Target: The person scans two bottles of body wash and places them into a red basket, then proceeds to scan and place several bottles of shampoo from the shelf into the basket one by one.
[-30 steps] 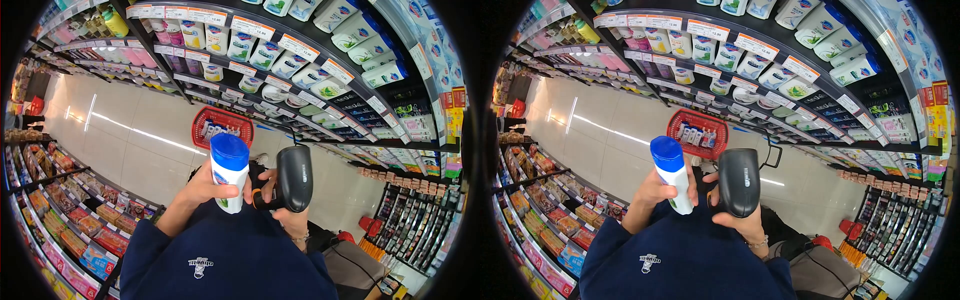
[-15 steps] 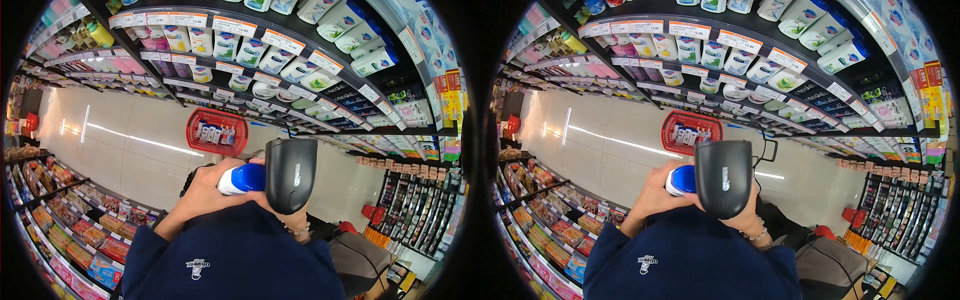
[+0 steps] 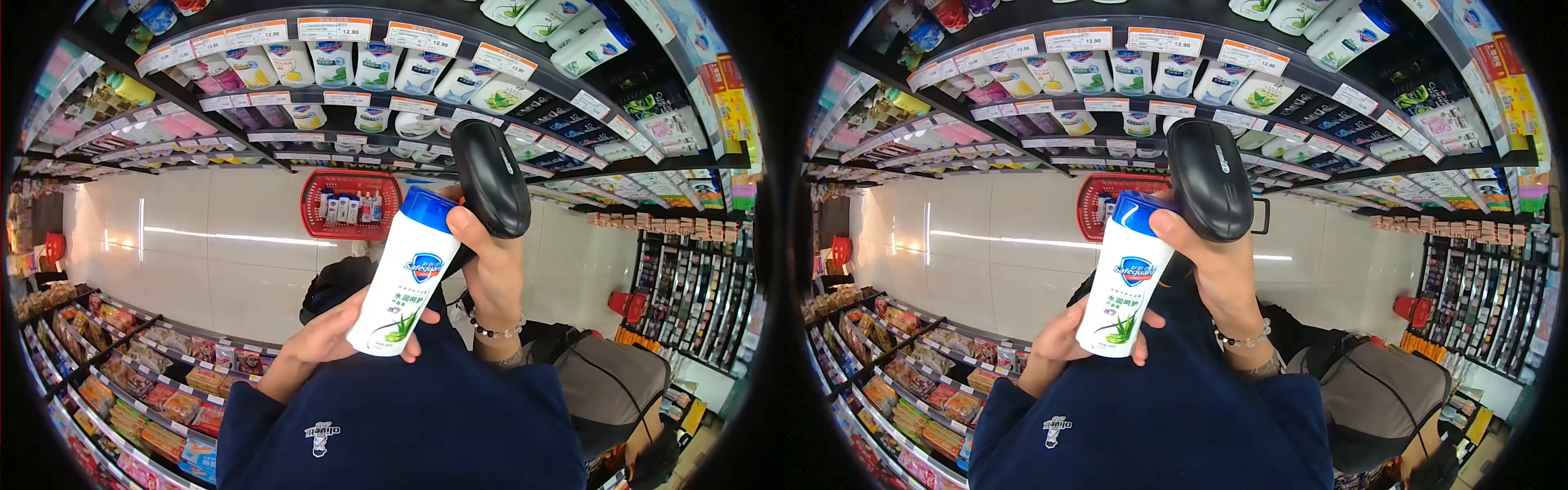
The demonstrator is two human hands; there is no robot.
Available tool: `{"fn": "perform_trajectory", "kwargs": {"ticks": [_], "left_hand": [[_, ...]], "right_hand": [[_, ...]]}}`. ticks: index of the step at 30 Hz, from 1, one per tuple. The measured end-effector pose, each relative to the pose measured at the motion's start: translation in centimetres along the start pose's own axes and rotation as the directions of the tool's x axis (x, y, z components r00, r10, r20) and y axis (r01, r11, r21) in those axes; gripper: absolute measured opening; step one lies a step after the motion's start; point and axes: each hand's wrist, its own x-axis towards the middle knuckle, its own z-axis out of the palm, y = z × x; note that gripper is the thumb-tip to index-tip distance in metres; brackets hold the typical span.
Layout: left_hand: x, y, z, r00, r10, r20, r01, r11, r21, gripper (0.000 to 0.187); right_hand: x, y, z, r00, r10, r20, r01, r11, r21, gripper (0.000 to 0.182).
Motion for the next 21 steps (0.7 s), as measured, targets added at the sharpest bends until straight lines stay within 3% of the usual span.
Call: {"fn": "perform_trajectory", "kwargs": {"ticks": [1,4,5,8,12,14,16,18,19,21], "left_hand": [[0.1,0.1,-0.2,1.000,-0.002,0.000,0.002,0.999,-0.035,0.087],[0.2,0.9,-0.1,0.976,0.181,-0.118,-0.129,0.925,0.357,0.081],[0.3,1.2,1.0,0.915,0.317,-0.249,-0.114,0.797,0.593,0.075],[0.2,2.0,-0.6,0.870,0.491,-0.031,-0.064,0.175,0.983,0.071],[0.1,1.9,0.6,0.883,0.462,-0.081,-0.046,0.257,0.965,0.071],[0.4,1.6,0.6,0.911,0.387,-0.143,-0.015,0.378,0.926,0.068],[0.8,1.3,0.6,0.940,0.260,-0.221,0.005,0.638,0.770,0.065],[1.8,1.4,0.4,0.965,0.069,-0.254,0.038,0.919,0.392,0.062],[2.2,0.7,-0.1,0.965,0.104,-0.240,0.015,0.894,0.447,0.057],[2.6,0.2,0.5,0.947,0.161,-0.277,-0.032,0.907,0.420,0.055]], "right_hand": [[0.1,0.1,-0.2,1.000,-0.013,0.021,0.013,0.999,0.032,0.043],[0.3,1.5,-2.0,0.997,0.020,0.078,-0.027,0.995,0.095,0.051],[0.4,1.7,-2.5,0.995,0.041,0.094,-0.051,0.993,0.108,0.054],[0.2,1.9,-1.0,0.991,-0.082,0.103,0.056,0.969,0.241,0.064],[-0.2,1.8,-1.9,0.976,-0.084,0.201,0.045,0.981,0.191,0.064],[-0.2,1.8,-1.8,0.974,-0.058,0.218,0.033,0.992,0.119,0.062],[-0.4,1.5,-0.9,0.983,0.045,0.179,-0.050,0.998,0.025,0.054],[0.5,2.7,-0.4,0.987,0.071,0.146,-0.038,0.975,-0.220,0.048],[0.8,3.3,-0.1,0.992,0.037,0.121,0.001,0.953,-0.303,0.043],[1.1,3.7,0.0,0.993,0.056,0.102,-0.022,0.953,-0.301,0.040]]}}
